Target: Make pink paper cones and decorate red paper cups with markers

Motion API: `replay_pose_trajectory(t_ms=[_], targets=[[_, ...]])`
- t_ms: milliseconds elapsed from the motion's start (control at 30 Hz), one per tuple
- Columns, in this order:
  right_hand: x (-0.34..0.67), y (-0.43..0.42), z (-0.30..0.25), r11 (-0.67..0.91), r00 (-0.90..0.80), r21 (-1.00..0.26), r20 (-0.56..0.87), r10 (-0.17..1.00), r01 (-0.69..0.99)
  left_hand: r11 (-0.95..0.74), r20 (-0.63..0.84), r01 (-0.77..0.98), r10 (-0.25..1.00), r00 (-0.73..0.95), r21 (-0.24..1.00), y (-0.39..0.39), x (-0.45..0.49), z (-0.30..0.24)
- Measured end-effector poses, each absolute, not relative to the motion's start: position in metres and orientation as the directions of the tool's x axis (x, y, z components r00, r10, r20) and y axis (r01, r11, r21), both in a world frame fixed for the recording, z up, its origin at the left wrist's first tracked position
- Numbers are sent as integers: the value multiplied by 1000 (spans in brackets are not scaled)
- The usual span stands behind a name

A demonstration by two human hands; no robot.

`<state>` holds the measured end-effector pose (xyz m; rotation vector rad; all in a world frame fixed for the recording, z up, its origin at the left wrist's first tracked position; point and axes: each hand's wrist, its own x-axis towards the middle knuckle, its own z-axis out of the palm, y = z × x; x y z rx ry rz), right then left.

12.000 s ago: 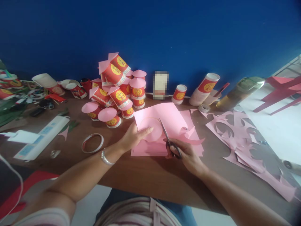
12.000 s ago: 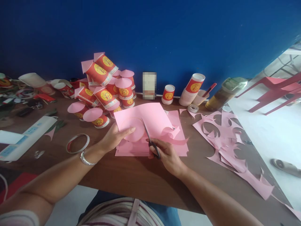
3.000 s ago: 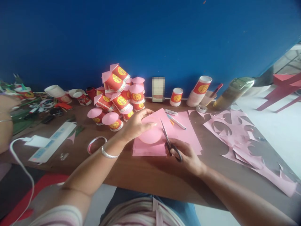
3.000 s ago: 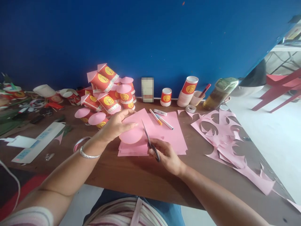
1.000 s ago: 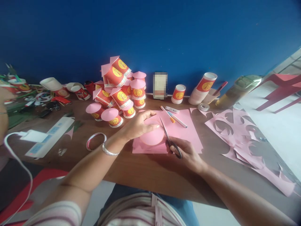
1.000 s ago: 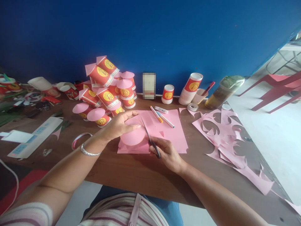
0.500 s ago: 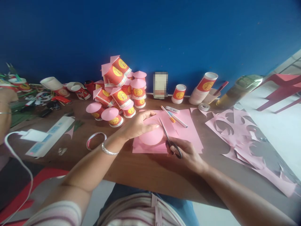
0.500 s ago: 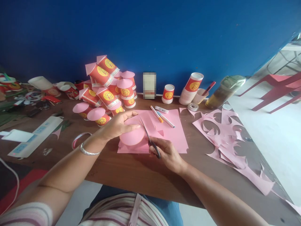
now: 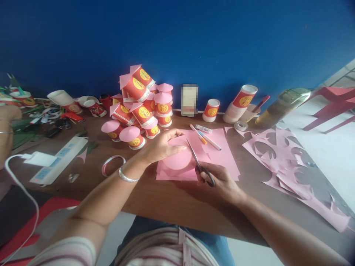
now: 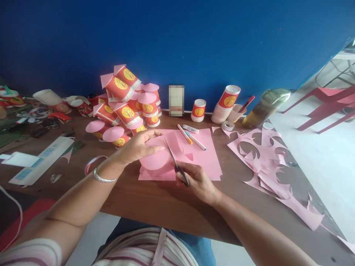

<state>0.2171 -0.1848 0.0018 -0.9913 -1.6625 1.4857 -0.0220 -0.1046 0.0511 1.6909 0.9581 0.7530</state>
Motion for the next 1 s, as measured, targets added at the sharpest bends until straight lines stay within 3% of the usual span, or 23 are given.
replay_pose_trajectory(t_ms=[367, 1000], targets=[[217, -185, 2, 53, -463, -993, -1, 887, 104, -186, 48, 248, 879, 475, 951, -103, -24, 48], [217, -185, 1, 41, -464, -993, -13, 886, 108, -197, 124, 256, 953, 275, 946, -108, -30, 37]])
